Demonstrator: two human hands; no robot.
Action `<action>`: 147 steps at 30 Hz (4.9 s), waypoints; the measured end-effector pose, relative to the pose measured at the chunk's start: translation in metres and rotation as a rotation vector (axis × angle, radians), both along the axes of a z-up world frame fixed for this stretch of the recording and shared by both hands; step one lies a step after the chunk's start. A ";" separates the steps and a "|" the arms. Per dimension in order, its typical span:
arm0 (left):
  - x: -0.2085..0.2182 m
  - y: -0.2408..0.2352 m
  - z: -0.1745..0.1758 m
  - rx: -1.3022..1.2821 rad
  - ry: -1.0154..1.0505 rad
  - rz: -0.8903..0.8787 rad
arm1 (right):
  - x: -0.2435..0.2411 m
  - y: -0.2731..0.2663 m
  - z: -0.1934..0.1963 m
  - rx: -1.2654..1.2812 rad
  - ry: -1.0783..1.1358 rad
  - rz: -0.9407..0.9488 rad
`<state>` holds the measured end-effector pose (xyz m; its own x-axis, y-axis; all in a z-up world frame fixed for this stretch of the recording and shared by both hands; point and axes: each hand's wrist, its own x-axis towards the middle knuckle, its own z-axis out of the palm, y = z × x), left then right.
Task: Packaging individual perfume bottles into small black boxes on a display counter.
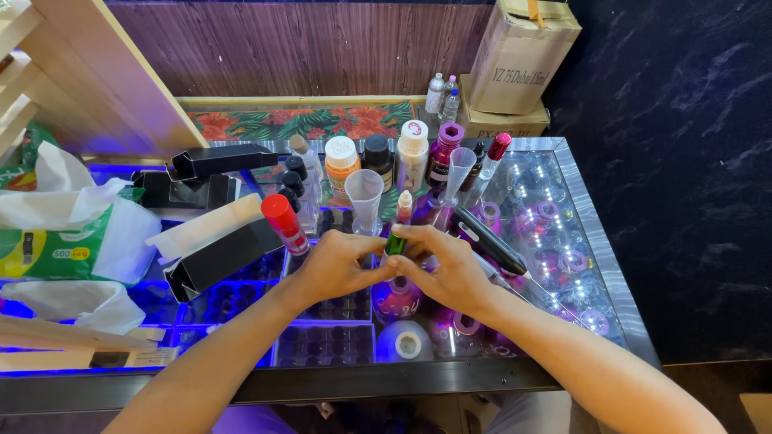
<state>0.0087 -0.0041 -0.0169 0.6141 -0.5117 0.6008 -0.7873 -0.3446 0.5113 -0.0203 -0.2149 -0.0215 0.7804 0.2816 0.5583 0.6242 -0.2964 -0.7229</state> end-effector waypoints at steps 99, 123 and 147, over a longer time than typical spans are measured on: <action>0.047 -0.151 -0.002 0.440 0.132 0.229 | 0.075 -0.118 -0.004 -0.905 -0.335 -0.811; -0.021 -0.017 0.022 -0.019 0.550 -0.071 | 0.009 -0.021 0.038 -0.051 -0.094 0.095; -0.003 -0.009 -0.013 0.124 0.396 -0.045 | 0.010 -0.029 0.033 -0.213 -0.128 0.021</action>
<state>0.0052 -0.0131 -0.0303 0.7604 -0.5972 0.2552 -0.5544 -0.3921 0.7341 -0.0100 -0.2440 0.0119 0.6997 0.4195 0.5783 0.7144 -0.4197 -0.5599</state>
